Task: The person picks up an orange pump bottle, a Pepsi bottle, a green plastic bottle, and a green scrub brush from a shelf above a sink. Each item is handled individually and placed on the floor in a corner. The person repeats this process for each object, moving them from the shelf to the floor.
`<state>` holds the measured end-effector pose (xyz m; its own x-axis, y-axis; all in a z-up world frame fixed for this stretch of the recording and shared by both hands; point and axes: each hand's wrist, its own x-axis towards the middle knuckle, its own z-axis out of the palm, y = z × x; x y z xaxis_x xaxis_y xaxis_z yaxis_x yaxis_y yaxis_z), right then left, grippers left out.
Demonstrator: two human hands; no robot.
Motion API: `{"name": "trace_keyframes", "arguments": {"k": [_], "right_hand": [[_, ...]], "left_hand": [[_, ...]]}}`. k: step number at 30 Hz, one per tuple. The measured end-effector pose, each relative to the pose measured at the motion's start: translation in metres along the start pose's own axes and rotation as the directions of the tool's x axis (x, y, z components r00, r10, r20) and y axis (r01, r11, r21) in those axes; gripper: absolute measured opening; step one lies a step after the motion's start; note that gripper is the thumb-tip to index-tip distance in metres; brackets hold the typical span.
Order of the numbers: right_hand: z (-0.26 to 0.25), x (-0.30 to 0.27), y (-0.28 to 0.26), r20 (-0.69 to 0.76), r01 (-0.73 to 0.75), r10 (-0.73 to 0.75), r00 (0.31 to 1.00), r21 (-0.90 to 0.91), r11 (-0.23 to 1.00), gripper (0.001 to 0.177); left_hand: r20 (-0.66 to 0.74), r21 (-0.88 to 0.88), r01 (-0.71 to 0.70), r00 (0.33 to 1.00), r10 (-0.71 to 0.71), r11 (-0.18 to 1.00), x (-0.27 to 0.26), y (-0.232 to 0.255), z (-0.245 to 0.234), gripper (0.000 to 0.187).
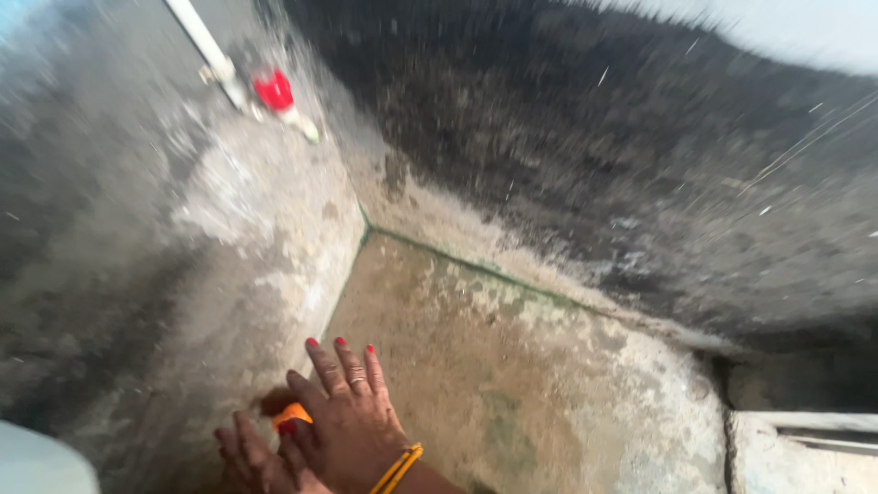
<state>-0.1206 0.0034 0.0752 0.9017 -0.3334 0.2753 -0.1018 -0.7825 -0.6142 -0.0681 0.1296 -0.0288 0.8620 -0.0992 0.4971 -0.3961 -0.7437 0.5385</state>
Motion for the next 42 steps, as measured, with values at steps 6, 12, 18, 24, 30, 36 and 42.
{"name": "trace_keyframes", "arguments": {"k": [6,12,18,24,30,36,42], "right_hand": [[-0.07,0.022,-0.009,-0.028,-0.037,0.036,0.999,-0.031,0.999,0.054],[-0.155,0.04,-0.02,-0.036,-0.086,0.084,0.996,-0.054,0.995,0.052],[-0.212,0.049,-0.036,-0.118,-0.113,0.101,0.988,-0.097,0.989,0.052],[-0.254,0.063,-0.065,-0.231,-0.095,0.056,0.971,-0.162,0.982,0.052],[-0.287,0.082,-0.108,-0.311,-0.037,-0.043,0.949,-0.247,0.968,0.051],[-0.313,0.098,-0.157,-0.293,-0.107,0.02,0.956,-0.285,0.953,0.049],[-0.332,0.1,-0.185,-0.354,-0.075,-0.061,0.933,-0.359,0.93,0.05]], "left_hand": [[-0.288,-0.134,-0.149,0.952,0.105,0.98,0.023,0.101,0.01,0.042],[-0.098,-0.395,-0.157,0.987,0.128,0.905,0.055,0.14,0.013,0.057],[-0.052,-0.504,-0.249,0.965,0.259,0.827,0.106,0.201,-0.016,0.057],[0.019,-0.569,-0.252,0.947,0.32,0.783,0.152,0.264,-0.085,0.057],[-0.098,-0.549,-0.438,0.88,0.466,0.712,0.206,0.281,-0.131,0.058],[-0.135,-0.473,-0.51,0.848,0.513,0.718,0.251,0.288,-0.156,0.061],[-0.1,-0.459,-0.521,0.835,0.54,0.72,0.274,0.302,-0.176,0.058]]}}
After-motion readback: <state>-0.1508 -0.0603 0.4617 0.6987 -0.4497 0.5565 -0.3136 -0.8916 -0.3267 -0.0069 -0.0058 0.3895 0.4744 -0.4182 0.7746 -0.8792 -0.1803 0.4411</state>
